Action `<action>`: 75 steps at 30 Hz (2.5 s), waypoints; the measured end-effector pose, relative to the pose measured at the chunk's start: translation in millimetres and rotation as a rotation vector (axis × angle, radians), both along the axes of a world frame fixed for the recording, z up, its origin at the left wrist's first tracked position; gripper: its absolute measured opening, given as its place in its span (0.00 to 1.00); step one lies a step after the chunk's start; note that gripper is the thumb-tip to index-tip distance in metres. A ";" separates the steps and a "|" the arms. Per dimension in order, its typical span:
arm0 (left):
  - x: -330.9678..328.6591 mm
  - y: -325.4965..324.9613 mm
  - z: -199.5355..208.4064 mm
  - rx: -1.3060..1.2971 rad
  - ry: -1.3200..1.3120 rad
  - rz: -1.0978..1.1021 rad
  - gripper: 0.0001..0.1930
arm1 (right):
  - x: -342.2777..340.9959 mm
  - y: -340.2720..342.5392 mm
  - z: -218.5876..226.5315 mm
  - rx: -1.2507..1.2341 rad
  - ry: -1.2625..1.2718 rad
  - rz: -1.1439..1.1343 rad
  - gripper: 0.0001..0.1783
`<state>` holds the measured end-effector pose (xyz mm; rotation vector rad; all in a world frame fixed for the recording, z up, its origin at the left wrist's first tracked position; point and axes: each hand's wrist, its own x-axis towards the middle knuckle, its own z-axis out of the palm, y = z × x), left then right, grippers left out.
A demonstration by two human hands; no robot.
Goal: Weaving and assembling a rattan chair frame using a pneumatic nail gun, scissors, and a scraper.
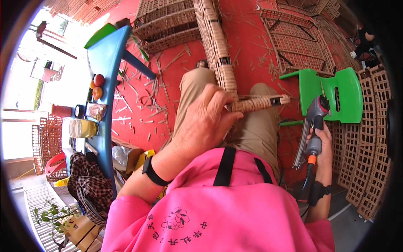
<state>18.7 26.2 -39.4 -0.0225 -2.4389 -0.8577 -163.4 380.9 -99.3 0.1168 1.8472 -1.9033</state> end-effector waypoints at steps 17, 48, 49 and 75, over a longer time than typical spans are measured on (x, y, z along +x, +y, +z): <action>19.4 5.4 -11.4 -0.220 0.017 0.082 0.32 | -172.0 -3.1 -201.8 0.582 0.510 -0.149 0.42; -1.8 4.1 -5.9 1.310 -0.222 0.034 0.25 | -197.8 -51.6 -140.2 0.692 0.702 -0.179 0.46; -3.3 -1.7 -6.9 1.310 -0.217 0.052 0.25 | -176.1 -66.2 -116.8 0.484 0.609 -0.099 0.42; 57.8 -11.8 -41.2 1.141 -0.274 0.041 0.09 | 31.8 -172.2 20.8 -0.109 0.484 0.459 0.41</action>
